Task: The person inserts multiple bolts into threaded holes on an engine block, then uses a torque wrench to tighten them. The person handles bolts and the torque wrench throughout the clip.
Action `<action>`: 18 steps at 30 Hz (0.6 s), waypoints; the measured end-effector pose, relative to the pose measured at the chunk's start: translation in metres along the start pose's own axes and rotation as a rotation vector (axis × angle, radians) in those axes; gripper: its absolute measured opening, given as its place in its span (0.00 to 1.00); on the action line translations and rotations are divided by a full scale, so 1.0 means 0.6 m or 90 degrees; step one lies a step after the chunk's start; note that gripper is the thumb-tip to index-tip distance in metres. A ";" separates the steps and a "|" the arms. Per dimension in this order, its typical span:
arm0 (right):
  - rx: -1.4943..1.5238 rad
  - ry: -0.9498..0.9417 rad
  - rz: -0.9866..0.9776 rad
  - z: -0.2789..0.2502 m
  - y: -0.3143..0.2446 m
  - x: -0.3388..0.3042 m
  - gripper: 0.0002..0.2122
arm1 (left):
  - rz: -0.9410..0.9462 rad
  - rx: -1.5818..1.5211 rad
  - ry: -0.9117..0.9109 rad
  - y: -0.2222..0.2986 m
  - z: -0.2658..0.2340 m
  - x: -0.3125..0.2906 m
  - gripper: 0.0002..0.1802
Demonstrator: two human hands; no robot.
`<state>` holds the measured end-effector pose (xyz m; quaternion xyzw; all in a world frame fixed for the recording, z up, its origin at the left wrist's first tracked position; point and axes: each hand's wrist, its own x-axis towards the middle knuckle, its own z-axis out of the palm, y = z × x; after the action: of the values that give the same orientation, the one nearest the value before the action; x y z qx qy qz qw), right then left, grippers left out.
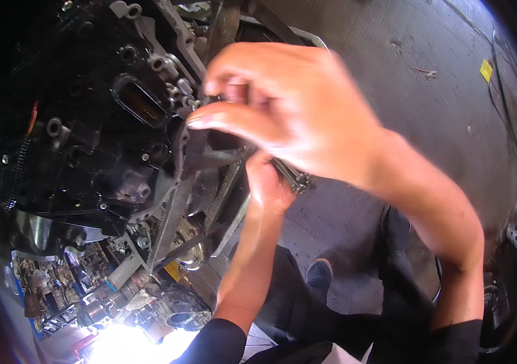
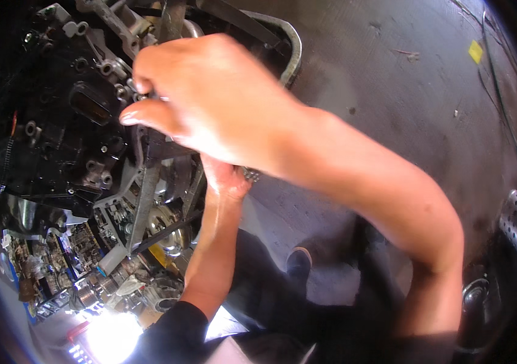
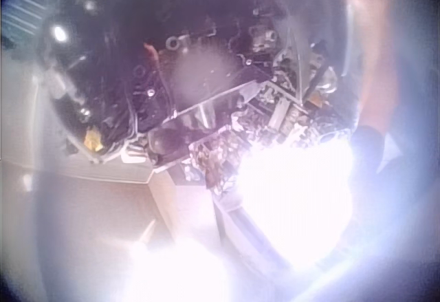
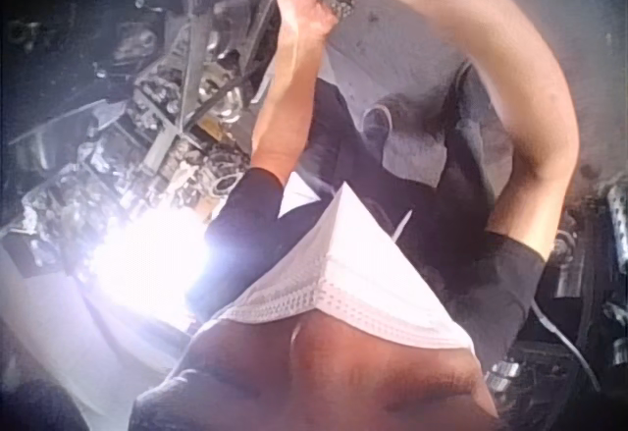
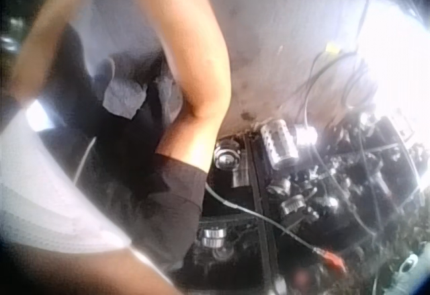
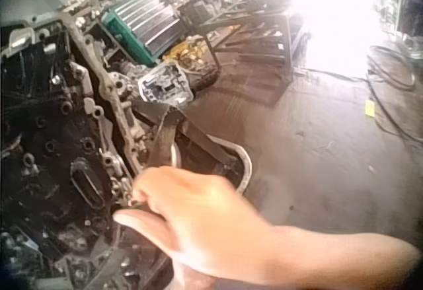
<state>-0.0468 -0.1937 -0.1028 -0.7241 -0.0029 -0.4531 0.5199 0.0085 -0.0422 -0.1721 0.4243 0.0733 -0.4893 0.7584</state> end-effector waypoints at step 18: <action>-0.146 -0.211 0.198 -0.087 -0.042 -0.188 0.23 | -0.107 -0.108 -0.286 -0.014 0.038 0.007 0.43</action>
<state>-0.1591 -0.1689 -0.1559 -0.8345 0.0747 -0.2400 0.4904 -0.0030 -0.0628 -0.1646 0.2319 -0.0212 -0.6245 0.7455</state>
